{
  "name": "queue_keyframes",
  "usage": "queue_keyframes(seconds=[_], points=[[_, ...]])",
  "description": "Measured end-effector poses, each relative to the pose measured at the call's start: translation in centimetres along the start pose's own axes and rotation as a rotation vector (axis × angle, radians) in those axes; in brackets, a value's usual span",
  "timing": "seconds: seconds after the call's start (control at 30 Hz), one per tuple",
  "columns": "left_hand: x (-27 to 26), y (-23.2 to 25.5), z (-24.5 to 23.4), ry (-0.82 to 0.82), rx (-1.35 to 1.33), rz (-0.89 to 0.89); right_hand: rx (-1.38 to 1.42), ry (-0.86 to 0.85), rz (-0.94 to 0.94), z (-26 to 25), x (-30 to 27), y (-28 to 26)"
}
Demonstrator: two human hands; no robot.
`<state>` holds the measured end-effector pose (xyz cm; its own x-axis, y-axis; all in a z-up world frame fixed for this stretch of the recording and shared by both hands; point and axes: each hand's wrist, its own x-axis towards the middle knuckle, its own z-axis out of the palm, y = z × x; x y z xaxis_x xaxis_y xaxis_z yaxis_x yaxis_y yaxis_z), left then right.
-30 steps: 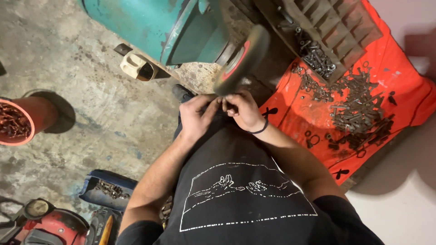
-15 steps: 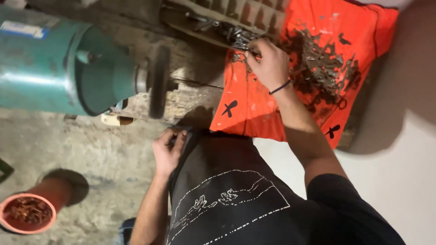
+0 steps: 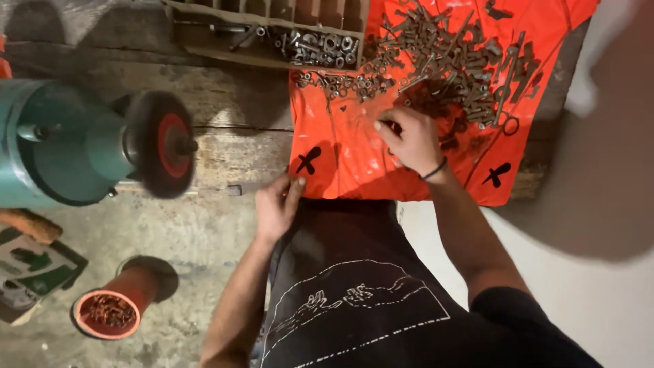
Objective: The person uses a bench grinder to smooth and shape various small metal parts, including screws and bolts. They pick up each item from a red cloth, hold it against the spinning grinding wheel, and then place it back down, repeating this process for multiple pieces.
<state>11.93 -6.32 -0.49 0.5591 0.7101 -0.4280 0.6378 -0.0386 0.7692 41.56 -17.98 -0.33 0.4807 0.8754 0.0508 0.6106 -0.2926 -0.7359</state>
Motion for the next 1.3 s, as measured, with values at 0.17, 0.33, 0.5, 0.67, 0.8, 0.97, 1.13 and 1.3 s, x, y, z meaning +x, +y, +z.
queue_keyframes(seconds=[0.17, 0.33, 0.5, 0.67, 0.8, 0.97, 1.13, 1.3], points=[[5.1, 4.1, 2.2, 0.14, -0.007, 0.42, 0.094, -0.068, 0.023, -1.0, -2.0, 1.0], [10.2, 5.8, 4.3, 0.264, 0.349, 0.574, 0.148, -0.143, -0.01, -1.3, -2.4, 1.4], [14.4, 5.9, 6.2, 0.328, 0.581, 0.556, 0.158, -0.22, -0.084, -1.8, -1.5, 1.3], [14.7, 5.9, 6.1, 0.329, 0.635, 0.536, 0.192, -0.259, -0.125, -2.2, -0.6, 1.8], [14.5, 6.8, 5.3, 0.312, 0.624, 0.575, 0.217, -0.315, -0.13, -2.0, 0.2, 2.5], [13.1, 7.9, 5.5, 0.308, 0.462, 0.559, 0.216, -0.362, -0.138, -2.5, 1.4, 2.8], [8.1, 10.6, 6.5, 0.187, 0.03, 0.49, 0.272, -0.304, -0.17, -2.7, 1.8, 2.8], [4.9, 10.7, 7.1, 0.088, -0.17, 0.353, 0.496, -0.325, 0.056, -3.0, 1.3, 0.3]])
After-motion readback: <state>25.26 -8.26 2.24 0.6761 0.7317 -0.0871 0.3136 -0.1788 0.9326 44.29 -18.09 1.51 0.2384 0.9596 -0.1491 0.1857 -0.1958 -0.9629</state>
